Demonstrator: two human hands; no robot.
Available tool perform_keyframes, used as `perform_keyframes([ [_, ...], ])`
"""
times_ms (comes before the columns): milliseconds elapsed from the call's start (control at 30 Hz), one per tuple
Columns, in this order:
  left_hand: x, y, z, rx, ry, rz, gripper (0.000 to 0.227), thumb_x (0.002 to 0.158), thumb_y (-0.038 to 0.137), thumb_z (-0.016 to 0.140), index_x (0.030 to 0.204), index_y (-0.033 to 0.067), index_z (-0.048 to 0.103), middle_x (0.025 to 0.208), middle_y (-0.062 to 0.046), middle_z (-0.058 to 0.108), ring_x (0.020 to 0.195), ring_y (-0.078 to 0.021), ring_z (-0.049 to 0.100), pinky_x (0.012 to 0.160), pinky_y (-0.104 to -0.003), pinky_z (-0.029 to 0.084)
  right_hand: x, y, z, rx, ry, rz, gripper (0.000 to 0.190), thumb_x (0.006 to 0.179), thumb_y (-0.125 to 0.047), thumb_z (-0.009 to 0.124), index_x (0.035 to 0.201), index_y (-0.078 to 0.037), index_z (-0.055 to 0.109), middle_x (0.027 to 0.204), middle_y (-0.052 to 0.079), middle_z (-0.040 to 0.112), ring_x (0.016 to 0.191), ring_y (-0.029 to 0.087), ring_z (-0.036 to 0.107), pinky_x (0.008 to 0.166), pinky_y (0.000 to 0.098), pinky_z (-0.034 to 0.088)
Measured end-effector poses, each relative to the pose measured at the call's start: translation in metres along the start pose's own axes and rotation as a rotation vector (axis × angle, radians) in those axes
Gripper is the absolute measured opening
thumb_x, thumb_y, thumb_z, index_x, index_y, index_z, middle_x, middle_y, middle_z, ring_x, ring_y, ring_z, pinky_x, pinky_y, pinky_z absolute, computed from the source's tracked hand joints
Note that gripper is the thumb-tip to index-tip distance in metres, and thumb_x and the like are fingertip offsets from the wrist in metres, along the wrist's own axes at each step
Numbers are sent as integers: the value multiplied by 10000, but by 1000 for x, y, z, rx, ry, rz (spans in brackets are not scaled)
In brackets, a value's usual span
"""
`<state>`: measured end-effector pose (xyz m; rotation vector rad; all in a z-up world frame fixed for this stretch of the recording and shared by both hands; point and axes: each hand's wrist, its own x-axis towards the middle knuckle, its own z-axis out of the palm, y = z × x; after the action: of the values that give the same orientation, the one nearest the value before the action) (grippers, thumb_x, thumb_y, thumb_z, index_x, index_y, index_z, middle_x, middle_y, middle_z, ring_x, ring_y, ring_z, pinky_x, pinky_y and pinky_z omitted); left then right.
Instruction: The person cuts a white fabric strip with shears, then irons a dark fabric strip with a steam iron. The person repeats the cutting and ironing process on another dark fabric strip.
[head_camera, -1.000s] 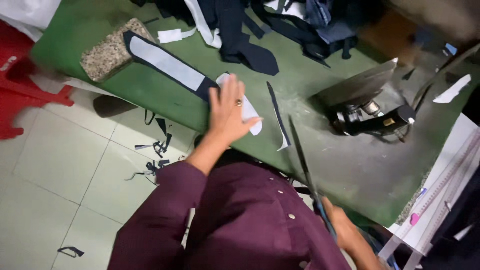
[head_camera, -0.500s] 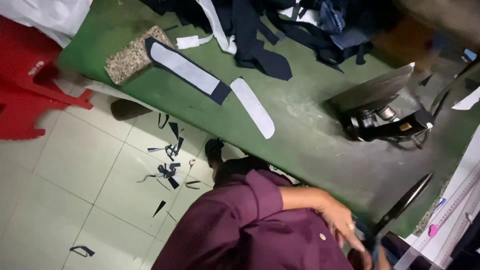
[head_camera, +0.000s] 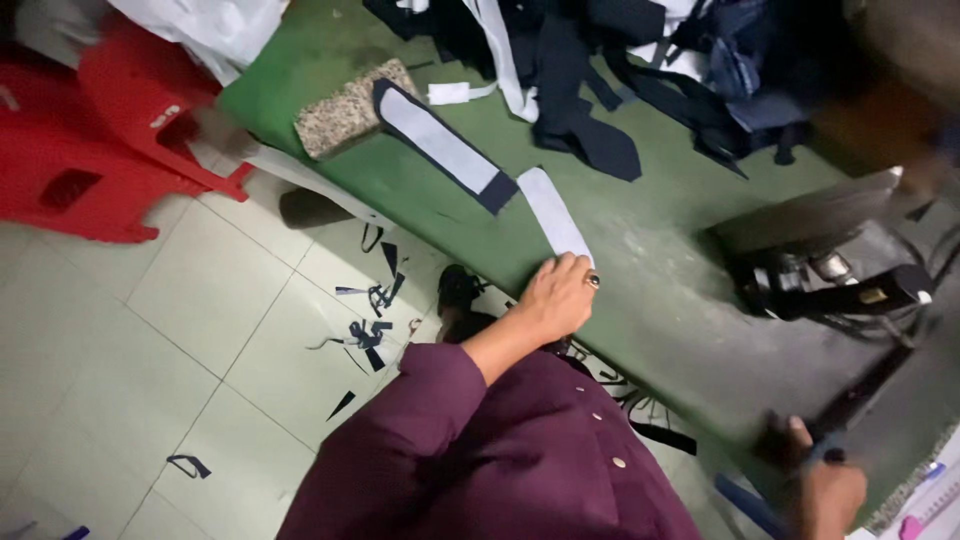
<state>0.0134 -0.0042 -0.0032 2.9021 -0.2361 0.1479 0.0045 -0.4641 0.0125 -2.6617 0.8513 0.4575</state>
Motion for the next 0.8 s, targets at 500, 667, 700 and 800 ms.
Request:
perform_keyframes([
  [500, 41, 1, 17, -554, -75, 341, 465, 1033, 145, 432, 636, -46, 582, 961, -245, 638, 905, -376, 649, 654, -439, 620, 39, -24, 66, -239, 253, -167, 599, 908, -325, 792, 1266, 126, 625, 1138, 379, 697, 1060, 560, 627, 892, 555, 479],
  [667, 37, -33, 8, -564, -70, 497, 209, 978, 216, 530, 933, 120, 710, 1151, -76, 560, 1003, -326, 567, 877, -497, 457, 30, -29, 53, -197, 200, -89, 480, 887, -316, 722, 1114, 107, 723, 1002, 368, 743, 949, 581, 687, 801, 575, 533],
  [700, 35, -45, 12, -487, -149, 436, 291, 923, 253, 561, 942, 172, 840, 1377, -53, 608, 1112, -340, 551, 957, -504, 406, 32, -21, 50, -200, 178, -42, 503, 901, -347, 695, 1045, 129, 766, 941, 375, 751, 905, 587, 699, 751, 584, 547],
  [800, 19, -139, -56, -485, -209, -107, 731, 833, 357, 796, 1441, 38, 547, 1575, -197, 454, 1477, -377, 383, 1207, -513, 257, 20, 6, 51, 258, 135, 50, 447, 898, -342, 884, 1072, 53, 768, 905, 92, 685, 816, 185, 547, 606, 424, 442],
])
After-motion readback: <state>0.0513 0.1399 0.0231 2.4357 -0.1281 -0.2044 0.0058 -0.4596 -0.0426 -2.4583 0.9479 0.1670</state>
